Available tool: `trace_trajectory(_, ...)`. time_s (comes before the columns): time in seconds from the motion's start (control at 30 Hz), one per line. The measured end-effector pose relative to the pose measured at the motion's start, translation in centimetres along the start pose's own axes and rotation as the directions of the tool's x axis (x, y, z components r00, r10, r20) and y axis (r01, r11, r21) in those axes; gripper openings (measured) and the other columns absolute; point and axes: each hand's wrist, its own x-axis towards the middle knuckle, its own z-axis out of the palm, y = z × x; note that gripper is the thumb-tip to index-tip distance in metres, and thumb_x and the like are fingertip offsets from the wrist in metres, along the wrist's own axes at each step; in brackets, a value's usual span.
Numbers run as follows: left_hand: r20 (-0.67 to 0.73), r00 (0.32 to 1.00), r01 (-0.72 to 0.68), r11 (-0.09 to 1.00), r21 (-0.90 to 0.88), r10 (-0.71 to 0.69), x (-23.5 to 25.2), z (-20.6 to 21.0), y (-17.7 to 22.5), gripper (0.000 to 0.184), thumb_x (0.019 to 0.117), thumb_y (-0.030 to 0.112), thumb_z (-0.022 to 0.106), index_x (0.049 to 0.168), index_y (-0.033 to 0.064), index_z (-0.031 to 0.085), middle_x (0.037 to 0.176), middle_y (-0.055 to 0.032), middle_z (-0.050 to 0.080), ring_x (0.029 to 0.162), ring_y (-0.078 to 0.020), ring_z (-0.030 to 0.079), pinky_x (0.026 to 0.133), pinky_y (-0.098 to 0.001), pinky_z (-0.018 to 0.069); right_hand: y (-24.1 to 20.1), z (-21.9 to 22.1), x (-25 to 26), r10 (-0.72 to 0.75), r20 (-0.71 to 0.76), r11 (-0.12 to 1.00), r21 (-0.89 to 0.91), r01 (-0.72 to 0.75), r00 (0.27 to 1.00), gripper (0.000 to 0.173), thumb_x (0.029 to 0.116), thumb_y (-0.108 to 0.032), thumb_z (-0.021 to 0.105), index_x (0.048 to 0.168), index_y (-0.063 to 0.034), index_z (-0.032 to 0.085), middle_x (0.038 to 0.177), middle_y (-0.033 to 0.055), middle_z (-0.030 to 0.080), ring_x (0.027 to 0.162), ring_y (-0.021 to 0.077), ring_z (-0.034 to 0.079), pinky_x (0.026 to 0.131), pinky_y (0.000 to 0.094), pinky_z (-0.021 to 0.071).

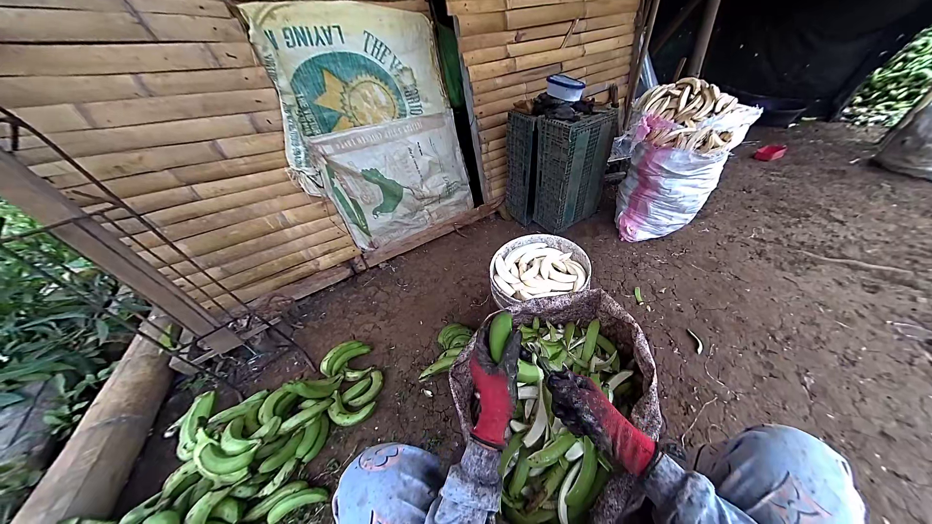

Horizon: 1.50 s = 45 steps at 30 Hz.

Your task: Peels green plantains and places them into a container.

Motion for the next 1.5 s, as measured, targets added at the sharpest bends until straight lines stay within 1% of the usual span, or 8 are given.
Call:
trace_trajectory(0.13, -0.01, 1.0, 0.005, 1.0, 0.021, -0.004, 1.0, -0.1, 0.8, 0.038, 0.1049, 0.014, 0.049, 0.137, -0.0058, 0.053, 0.101, -0.0097, 0.067, 0.078, -0.0109, 0.067, 0.07, -0.028, 0.0605, -1.2, -0.2, 0.4, 0.112, -0.056, 0.979, -0.163, -0.12, 0.992, 0.041, 0.1103, -0.034, 0.046, 0.145, -0.0145, 0.051, 0.072, -0.0018, 0.059, 0.05, 0.0049, 0.048, 0.044, 0.0203, 0.0385)
trace_trajectory(0.3, 0.137, 0.93, 0.365, 0.902, -0.23, -0.341, 2.5, -1.9, -1.4, 0.039, 0.1116, 0.022, 0.031, 0.125, -0.0014, 0.06, 0.091, -0.008, 0.067, 0.073, -0.0137, 0.065, 0.068, -0.0296, 0.0579, -4.0, -1.5, -0.1, -0.37, 0.254, 0.571, -0.697, 0.434, 0.894, 0.031, 0.1048, -0.025, 0.05, 0.117, -0.0026, 0.067, 0.091, 0.0052, 0.069, 0.076, 0.0104, 0.065, 0.073, 0.0291, 0.0544)
trace_trajectory(0.5, 0.216, 0.897, 0.394, 0.919, 0.006, -0.386, -0.3, -0.9, -1.1, 0.04, 0.1122, 0.02, 0.031, 0.134, -0.0044, 0.055, 0.109, -0.0134, 0.065, 0.091, -0.0135, 0.064, 0.085, -0.0306, 0.0548, -4.5, -1.3, 0.8, -0.349, 0.21, 0.147, -0.95, 0.274, 0.913, 0.041, 0.0966, -0.02, 0.06, 0.133, -0.0007, 0.063, 0.125, 0.0254, 0.066, 0.112, 0.0433, 0.067, 0.091, 0.0587, 0.0522)
trace_trajectory(0.83, 0.173, 0.941, 0.289, 0.957, 0.035, -0.29, -1.7, 1.2, -2.2, 0.029, 0.1022, 0.014, 0.06, 0.123, -0.0047, 0.064, 0.108, -0.0114, 0.07, 0.092, -0.0097, 0.067, 0.084, -0.0259, 0.056, -5.8, -3.1, 4.5, -0.267, -0.368, 0.421, -0.876, -0.236, 0.891, 0.053, 0.1048, -0.02, 0.05, 0.152, -0.0009, 0.04, 0.133, 0.0231, 0.063, 0.125, 0.0377, 0.062, 0.106, 0.0543, 0.0471)
trace_trajectory(0.93, 0.147, 0.894, 0.439, 0.894, -0.092, -0.424, -0.1, -0.1, -2.7, 0.031, 0.1094, 0.024, 0.046, 0.118, -0.0024, 0.061, 0.078, -0.0075, 0.062, 0.059, -0.0138, 0.059, 0.053, -0.0288, 0.0535, -5.6, -3.4, 3.9, -0.38, -0.155, 0.505, -0.861, 0.064, 0.912, 0.043, 0.1046, -0.027, 0.052, 0.139, -0.0003, 0.055, 0.118, 0.0193, 0.069, 0.111, 0.03, 0.067, 0.101, 0.0477, 0.0506)
trace_trajectory(1.07, 0.218, 0.856, 0.517, 0.792, -0.325, -0.469, 2.1, -1.2, -3.2, 0.04, 0.1124, 0.028, 0.03, 0.12, 0.0016, 0.06, 0.083, -0.0051, 0.065, 0.063, -0.0091, 0.062, 0.055, -0.0235, 0.0549, -4.3, -1.8, 1.7, -0.281, 0.321, 0.611, -0.667, 0.426, 0.904, 0.029, 0.1019, -0.03, 0.061, 0.118, -0.0066, 0.068, 0.098, 0.0044, 0.07, 0.08, 0.0081, 0.064, 0.074, 0.0286, 0.0537)
trace_trajectory(1.3, 0.35, 0.757, 0.63, 0.759, -0.165, -0.552, -1.3, -0.7, -2.1, 0.041, 0.1131, 0.028, 0.029, 0.125, 0.0008, 0.056, 0.08, -0.0065, 0.064, 0.057, -0.0117, 0.061, 0.052, -0.0262, 0.054, -6.5, -3.7, 3.4, -0.454, -0.198, 0.373, -0.928, -0.017, 0.869, 0.045, 0.0986, -0.015, 0.057, 0.14, 0.0011, 0.056, 0.131, 0.025, 0.063, 0.118, 0.0401, 0.065, 0.101, 0.0556, 0.0495)
trace_trajectory(1.5, 0.195, 0.931, 0.349, 0.907, -0.236, -0.308, 1.9, -1.8, -4.5, 0.04, 0.1122, 0.024, 0.03, 0.138, -0.0002, 0.049, 0.103, -0.0079, 0.067, 0.085, -0.0116, 0.067, 0.078, -0.0286, 0.0587, -3.2, -1.1, 1.0, -0.345, 0.258, 0.452, -0.797, 0.401, 0.902, 0.031, 0.0989, -0.027, 0.063, 0.122, -0.0085, 0.069, 0.111, 0.0119, 0.072, 0.104, 0.0234, 0.069, 0.095, 0.044, 0.0537)
